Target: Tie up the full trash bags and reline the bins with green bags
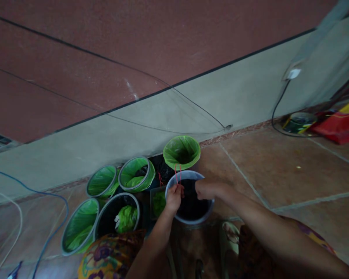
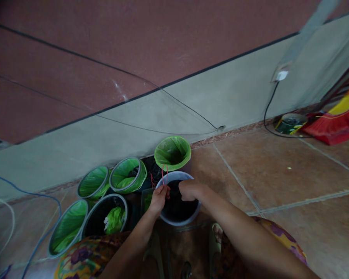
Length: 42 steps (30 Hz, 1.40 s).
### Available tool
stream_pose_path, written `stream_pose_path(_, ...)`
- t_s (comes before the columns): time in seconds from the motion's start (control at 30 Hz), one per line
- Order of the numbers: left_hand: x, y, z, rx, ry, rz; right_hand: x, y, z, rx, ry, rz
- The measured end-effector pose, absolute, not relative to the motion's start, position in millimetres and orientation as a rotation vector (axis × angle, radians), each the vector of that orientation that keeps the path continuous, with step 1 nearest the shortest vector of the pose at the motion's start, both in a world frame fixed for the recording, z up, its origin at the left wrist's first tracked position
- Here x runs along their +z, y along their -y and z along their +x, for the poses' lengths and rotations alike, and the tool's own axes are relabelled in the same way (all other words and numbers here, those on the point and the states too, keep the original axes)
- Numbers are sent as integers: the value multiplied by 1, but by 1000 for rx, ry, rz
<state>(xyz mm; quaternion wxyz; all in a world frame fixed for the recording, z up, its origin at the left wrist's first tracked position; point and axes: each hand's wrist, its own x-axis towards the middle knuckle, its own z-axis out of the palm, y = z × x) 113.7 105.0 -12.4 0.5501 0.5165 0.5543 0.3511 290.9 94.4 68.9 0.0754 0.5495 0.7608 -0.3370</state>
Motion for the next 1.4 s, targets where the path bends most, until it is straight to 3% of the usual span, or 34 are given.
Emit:
stream_pose_path(0.17,-11,-102,114,725,-1265,1358,62,-99,280,-1510,-2383,1499)
stream_pose_path(0.57,-16,-91,120,494,-962,1443,69,-110,272,-1617,-2347,1661)
stream_pose_path(0.67,-17,-91,120,461,-1008,1478,63,-117,276,-1689,-2314,1909)
stream_pose_path(0.8,-17,-94,118,509,-1122,1396,58,-123,283,-1622,-2300,2378)
stream_pose_path(1.03,-18,-100,112,629,-1182,1092,48,-107,281,-1557,-2011,1837)
stream_pose_path(1.27,-22,-105,111,536,-1160,1115,42,-101,276,-1033,-2439,1892)
stream_pose_path(1.4,-19,-107,114,535,-1165,1132,35,-102,276,-1156,-2396,2029)
